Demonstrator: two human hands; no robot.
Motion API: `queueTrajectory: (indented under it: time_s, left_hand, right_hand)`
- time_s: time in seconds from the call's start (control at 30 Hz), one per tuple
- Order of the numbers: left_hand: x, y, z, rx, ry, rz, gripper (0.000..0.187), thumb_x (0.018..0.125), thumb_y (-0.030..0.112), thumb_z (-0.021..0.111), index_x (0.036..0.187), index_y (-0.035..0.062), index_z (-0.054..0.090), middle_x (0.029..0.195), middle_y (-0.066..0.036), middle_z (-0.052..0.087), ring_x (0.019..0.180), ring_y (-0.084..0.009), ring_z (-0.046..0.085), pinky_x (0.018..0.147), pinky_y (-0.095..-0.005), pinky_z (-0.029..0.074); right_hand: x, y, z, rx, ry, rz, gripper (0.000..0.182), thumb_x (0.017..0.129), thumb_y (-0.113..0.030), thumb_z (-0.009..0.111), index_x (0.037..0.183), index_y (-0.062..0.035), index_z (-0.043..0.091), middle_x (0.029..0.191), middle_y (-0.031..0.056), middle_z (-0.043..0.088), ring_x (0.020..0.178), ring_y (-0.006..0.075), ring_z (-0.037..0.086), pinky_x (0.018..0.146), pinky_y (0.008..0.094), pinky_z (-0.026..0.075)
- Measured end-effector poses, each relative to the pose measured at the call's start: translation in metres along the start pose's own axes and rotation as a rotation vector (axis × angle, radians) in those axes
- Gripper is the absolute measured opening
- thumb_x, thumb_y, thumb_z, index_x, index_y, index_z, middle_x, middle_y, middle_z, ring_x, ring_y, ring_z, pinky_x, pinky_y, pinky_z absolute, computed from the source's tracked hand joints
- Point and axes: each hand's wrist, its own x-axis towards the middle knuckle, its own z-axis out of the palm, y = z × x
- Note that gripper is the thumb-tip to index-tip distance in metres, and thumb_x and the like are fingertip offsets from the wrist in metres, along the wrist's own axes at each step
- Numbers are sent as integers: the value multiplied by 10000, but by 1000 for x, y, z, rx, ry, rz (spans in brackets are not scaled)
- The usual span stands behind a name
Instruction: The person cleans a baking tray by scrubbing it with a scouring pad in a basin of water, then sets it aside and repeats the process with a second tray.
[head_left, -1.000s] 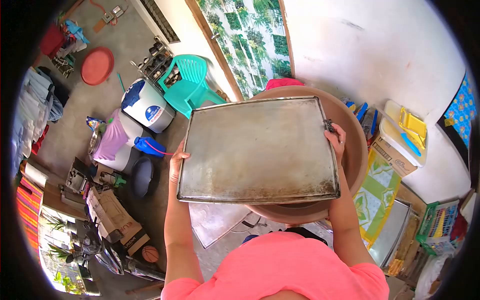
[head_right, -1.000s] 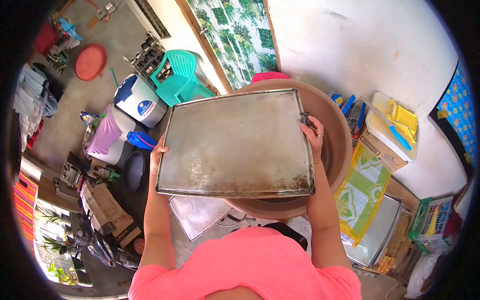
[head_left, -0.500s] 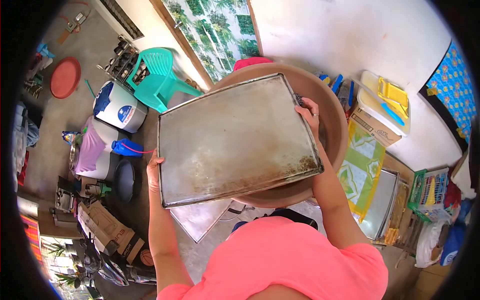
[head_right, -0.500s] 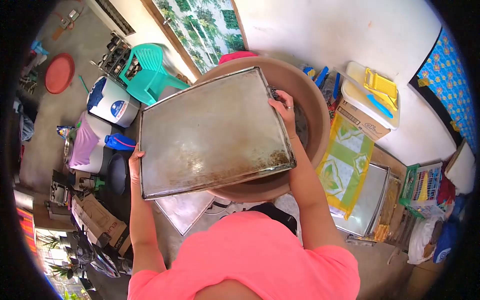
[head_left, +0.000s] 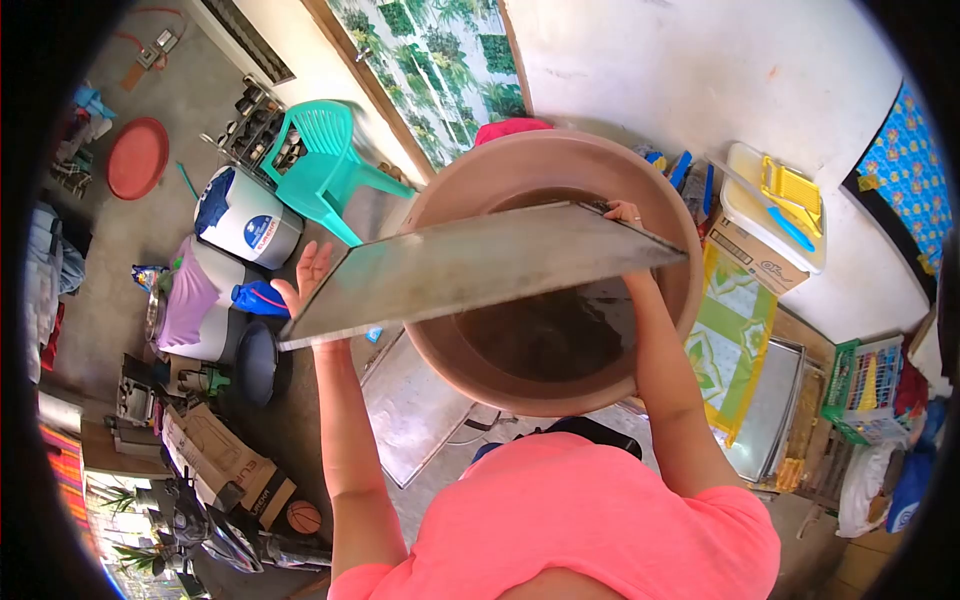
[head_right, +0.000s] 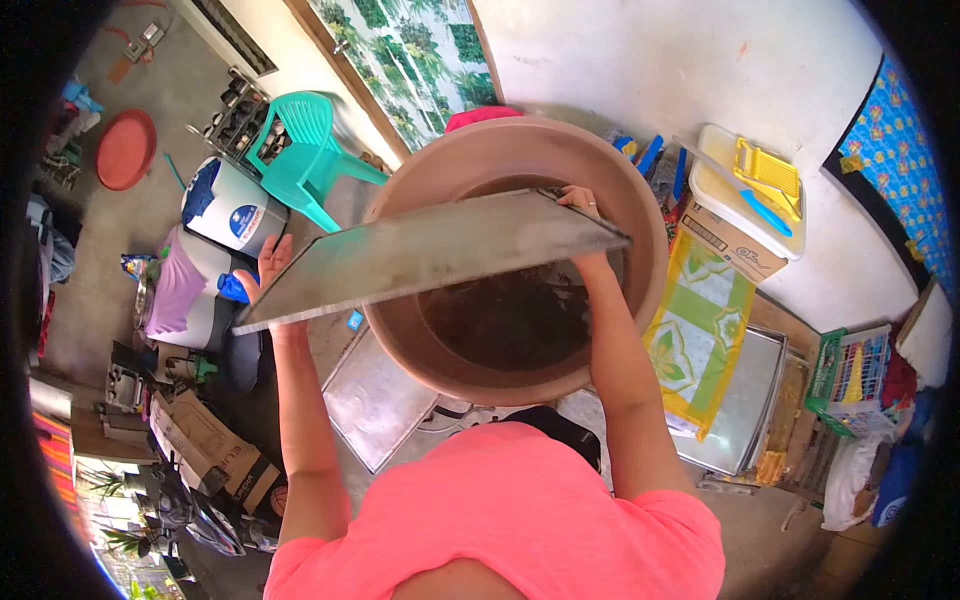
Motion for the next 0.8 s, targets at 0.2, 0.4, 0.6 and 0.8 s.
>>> queueTrajectory:
  time_s: [0.2,0.4,0.6,0.8]
  left_hand:
    - [44,-20,21,784,158,483,764,942,628,370,1315,-36,424,1178,-104,559,1099,-195,496,1017,-324,322]
    - [61,-2,82,1052,28,480,539,889,336,662,1208,-57,479,996,-183,640,901,-243,605,814,-351,471]
    - [83,-31,44,1231,100,186,481,869,234,653,1237,-32,495,1025,-204,643,942,-272,616,851,-360,463]
    - [77,-62,-17,1205,127,23,423,837,149,629,1207,-39,548,1103,-207,642,1015,-283,616,886,-366,454]
  right_hand:
    - [-2,-5,-8,97,-9,463,352,844,-249,677,1078,-1,593,976,165,647,882,299,618,818,364,466]
    - [-5,-1,-10,-191,-213,673,627,843,-551,595,1125,9,620,1099,238,643,1047,388,605,890,407,450]
    - [-28,21,7,-295,-539,813,837,797,-694,547,1055,98,622,1036,298,633,1027,395,609,875,435,454]
    - [-45,25,28,-492,-930,909,925,794,-768,448,1115,82,624,1149,266,612,1093,384,586,907,432,455]
